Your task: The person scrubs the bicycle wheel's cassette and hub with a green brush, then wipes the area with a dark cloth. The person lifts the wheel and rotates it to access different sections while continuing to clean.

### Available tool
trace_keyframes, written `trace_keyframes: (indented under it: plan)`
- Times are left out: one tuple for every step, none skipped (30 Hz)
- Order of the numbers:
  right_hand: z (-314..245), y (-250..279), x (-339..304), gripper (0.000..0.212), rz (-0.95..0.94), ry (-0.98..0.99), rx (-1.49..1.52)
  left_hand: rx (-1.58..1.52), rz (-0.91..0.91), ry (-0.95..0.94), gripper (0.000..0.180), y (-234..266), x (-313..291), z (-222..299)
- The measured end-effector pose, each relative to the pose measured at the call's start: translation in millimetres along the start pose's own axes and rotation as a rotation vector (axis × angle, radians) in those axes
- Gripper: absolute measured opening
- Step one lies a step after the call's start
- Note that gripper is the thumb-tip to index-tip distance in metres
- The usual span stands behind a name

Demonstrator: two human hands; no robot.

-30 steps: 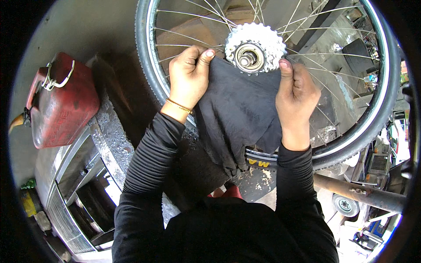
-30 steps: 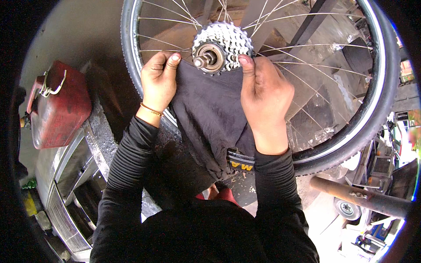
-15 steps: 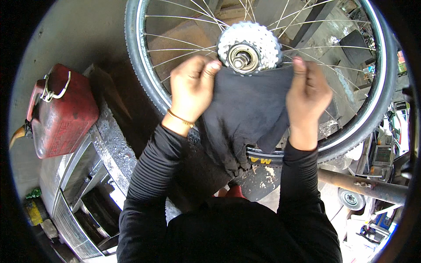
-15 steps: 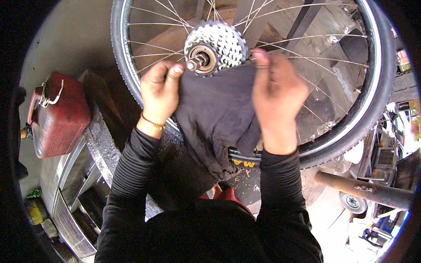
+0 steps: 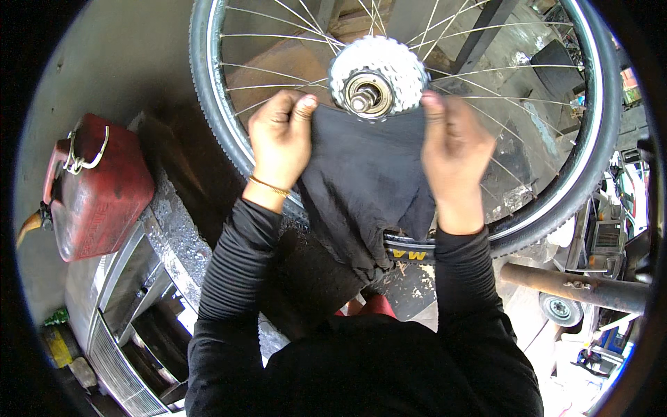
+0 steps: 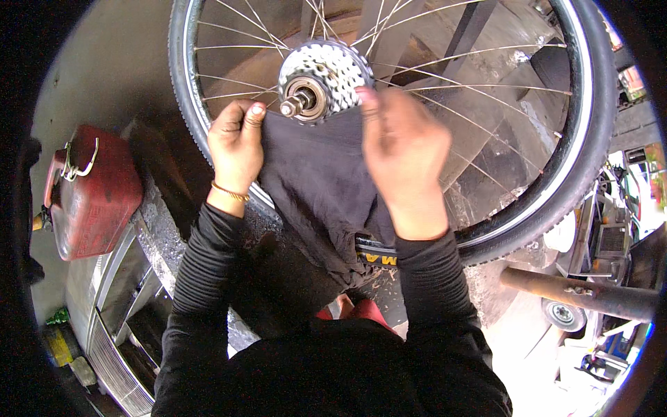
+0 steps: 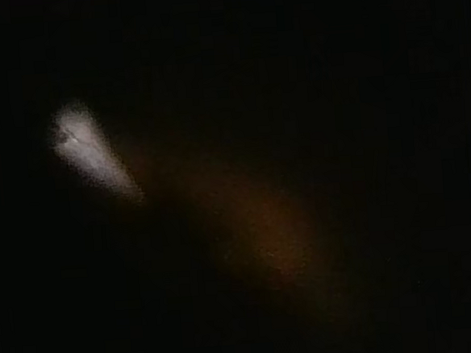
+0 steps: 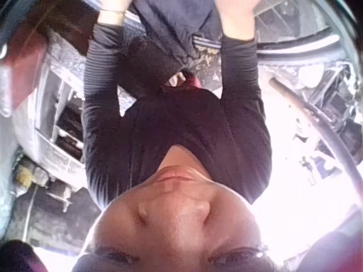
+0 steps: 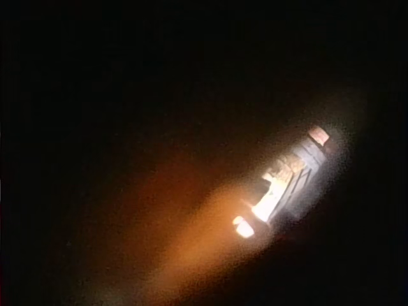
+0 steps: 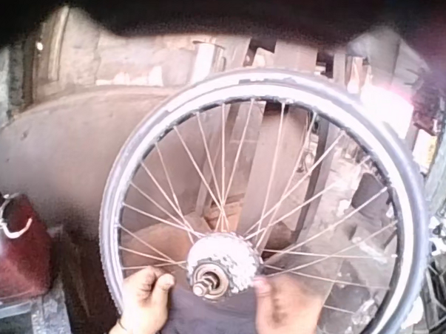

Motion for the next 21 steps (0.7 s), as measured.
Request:
trace_keyframes:
  plan:
    - [7,8,0,0.027,0.013,-0.038,-0.029,-0.028,0.006,-0.016,0.017,-3,-4,10]
    - [16,15,0,0.026,0.046,-0.089,-0.017,-0.042,-0.044,-0.043,0.017,-9,-7,15]
    - [17,14,-2,0.025,0.041,-0.075,-0.023,0.017,-0.084,-0.034,0.018,-12,-8,17]
    - [17,13,-4,0.025,0.038,-0.06,-0.028,0.009,-0.06,-0.024,0.018,-12,-7,16]
    - [16,14,-4,0.024,0.034,-0.046,-0.034,0.0,-0.035,-0.013,0.019,-12,-7,13]
    - [10,13,-6,0.026,0.023,-0.032,0.006,-0.008,-0.031,0.008,0.019,-12,-9,9]
    - [10,12,-8,0.026,0.001,-0.054,0.012,-0.014,-0.027,0.029,0.019,-12,-13,4]
    - [10,11,-12,0.026,-0.021,-0.077,0.017,-0.02,-0.022,0.05,0.019,-12,-17,0]
    - [11,10,-15,0.026,-0.042,-0.099,0.022,-0.005,-0.028,0.075,0.019,-13,-21,-4]
    - [9,8,-17,0.027,-0.053,-0.081,0.027,0.012,-0.031,0.1,0.019,-13,-27,-7]
    - [10,8,-18,0.026,-0.063,-0.083,0.033,0.029,-0.035,0.125,0.019,-13,-32,-11]
    - [10,9,-20,0.025,-0.073,-0.084,0.04,0.017,-0.032,0.148,0.019,-15,-39,-14]
    - [11,10,-22,0.024,-0.085,-0.088,0.045,-0.006,-0.02,0.14,0.018,-15,-44,-11]
    - [11,11,-25,0.024,-0.125,-0.126,0.056,-0.022,-0.026,0.143,0.018,-12,-46,-9]
    - [9,14,-27,0.025,-0.166,-0.164,0.067,-0.037,-0.03,0.146,0.018,-9,-49,-5]
    - [9,18,-28,0.025,-0.208,-0.201,0.076,-0.073,-0.068,0.159,0.017,-8,-50,0]
    - [9,21,-30,0.026,-0.25,-0.26,0.142,-0.109,-0.104,0.172,0.017,-5,-50,7]
    - [10,24,-31,0.026,-0.292,-0.318,0.209,-0.144,-0.141,0.184,0.017,-3,-52,13]
    - [12,26,-34,0.027,-0.332,-0.374,0.278,-0.183,-0.219,0.246,0.017,-2,-55,13]
    - [13,24,-37,0.027,-0.381,-0.404,0.402,-0.223,-0.261,0.235,0.017,0,-56,20]
    - [11,21,-40,0.023,-0.48,-0.439,0.489,-0.264,-0.305,0.224,0.017,2,-57,24]
Point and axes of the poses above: each hand's wrist, its own x-axis towards the middle knuckle, its own y-axis out of the back of the hand, z = x × y, the point moved 7 cm from there along x, towards the middle knuckle, and after that the axes turned 5 degrees about x, right-handed, at the moved point
